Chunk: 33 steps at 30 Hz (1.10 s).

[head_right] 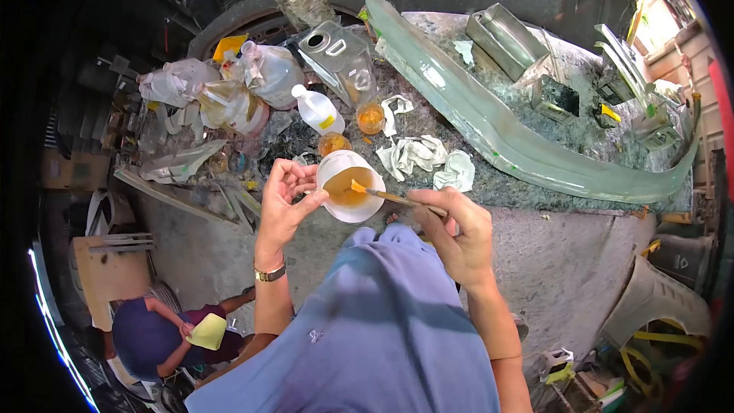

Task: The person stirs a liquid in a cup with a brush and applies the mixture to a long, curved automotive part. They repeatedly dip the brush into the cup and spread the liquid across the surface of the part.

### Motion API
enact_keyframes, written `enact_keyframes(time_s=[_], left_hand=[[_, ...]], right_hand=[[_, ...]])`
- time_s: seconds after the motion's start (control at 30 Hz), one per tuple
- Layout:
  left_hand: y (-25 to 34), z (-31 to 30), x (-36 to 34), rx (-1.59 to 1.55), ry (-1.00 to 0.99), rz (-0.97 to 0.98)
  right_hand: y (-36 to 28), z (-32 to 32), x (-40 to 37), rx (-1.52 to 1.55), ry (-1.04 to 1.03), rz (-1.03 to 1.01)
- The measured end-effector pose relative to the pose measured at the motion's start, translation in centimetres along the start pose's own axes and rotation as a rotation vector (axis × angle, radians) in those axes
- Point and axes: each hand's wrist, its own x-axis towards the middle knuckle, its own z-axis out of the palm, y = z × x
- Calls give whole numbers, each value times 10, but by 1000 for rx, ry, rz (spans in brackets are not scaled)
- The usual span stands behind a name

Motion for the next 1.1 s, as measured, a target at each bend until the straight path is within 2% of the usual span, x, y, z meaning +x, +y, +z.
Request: enact_keyframes(time_s=[0.03, 0.1, 0.33, 0.4, 0.43, 0.5, 0.53, 0.6, 0.73, 0.87, 0.97, 1.07, 1.1], left_hand=[[1, 1, 0, 21, 2, 2], [2, 3, 1, 41, 2, 6], [0, 8, 5, 63, 27, 41], [-1, 9, 6, 68, 37, 46], [-1, 9, 7, 81, 40, 54], [-2, 9, 7, 90, 47, 62], [-3, 8, 7, 106, 51, 64], [-6, 8, 9, 116, 59, 68], [-11, 4, 10, 119, 63, 67], [-9, 4, 8, 88, 50, 39], [-11, 2, 7, 88, 61, 47], [-13, -4, 6, 119, 40, 50], [-13, -5, 6, 119, 45, 51]], right_hand=[[3, 3, -2, 0, 4, -3], [8, 11, -6, 201, 99, 226], [16, 5, -5, 340, 119, 281], [12, 2, -1, 118, 39, 178], [9, 0, 1, 115, 34, 177], [5, -4, 5, -155, -147, -141], [6, -6, 6, -158, -152, -142], [9, -12, 8, -367, -290, -367], [-2, -21, 7, -490, -384, -375], [-6, -26, 3, -488, -409, -340], [-9, -30, -2, -467, -384, -287], [-4, -32, -9, -348, -272, -196], [-3, -34, -11, -306, -171, -152]])
